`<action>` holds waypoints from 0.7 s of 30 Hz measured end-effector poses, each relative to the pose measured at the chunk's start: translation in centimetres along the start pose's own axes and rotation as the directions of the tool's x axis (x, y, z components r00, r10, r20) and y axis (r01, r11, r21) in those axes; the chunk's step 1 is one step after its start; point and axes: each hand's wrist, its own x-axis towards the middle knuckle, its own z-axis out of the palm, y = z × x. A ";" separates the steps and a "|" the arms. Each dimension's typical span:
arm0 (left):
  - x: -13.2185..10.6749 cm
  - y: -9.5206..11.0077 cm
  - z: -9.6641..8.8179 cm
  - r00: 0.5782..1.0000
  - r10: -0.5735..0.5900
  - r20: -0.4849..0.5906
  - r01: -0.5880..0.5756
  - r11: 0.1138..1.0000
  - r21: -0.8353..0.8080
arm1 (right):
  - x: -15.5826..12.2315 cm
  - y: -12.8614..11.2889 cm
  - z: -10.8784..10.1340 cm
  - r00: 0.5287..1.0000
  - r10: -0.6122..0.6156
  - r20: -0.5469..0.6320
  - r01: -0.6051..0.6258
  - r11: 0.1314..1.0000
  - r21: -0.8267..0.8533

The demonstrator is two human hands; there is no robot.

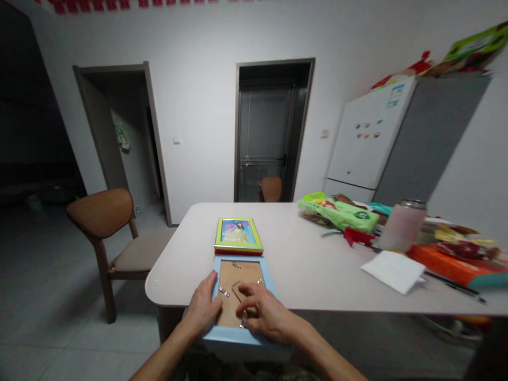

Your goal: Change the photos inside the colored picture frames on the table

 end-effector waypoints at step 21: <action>0.2 0.4 -0.2 0.998 -0.040 -0.045 0.031 0.982 -0.186 | 1.2 0.1 0.8 0.932 0.135 -0.338 -0.222 0.947 -0.233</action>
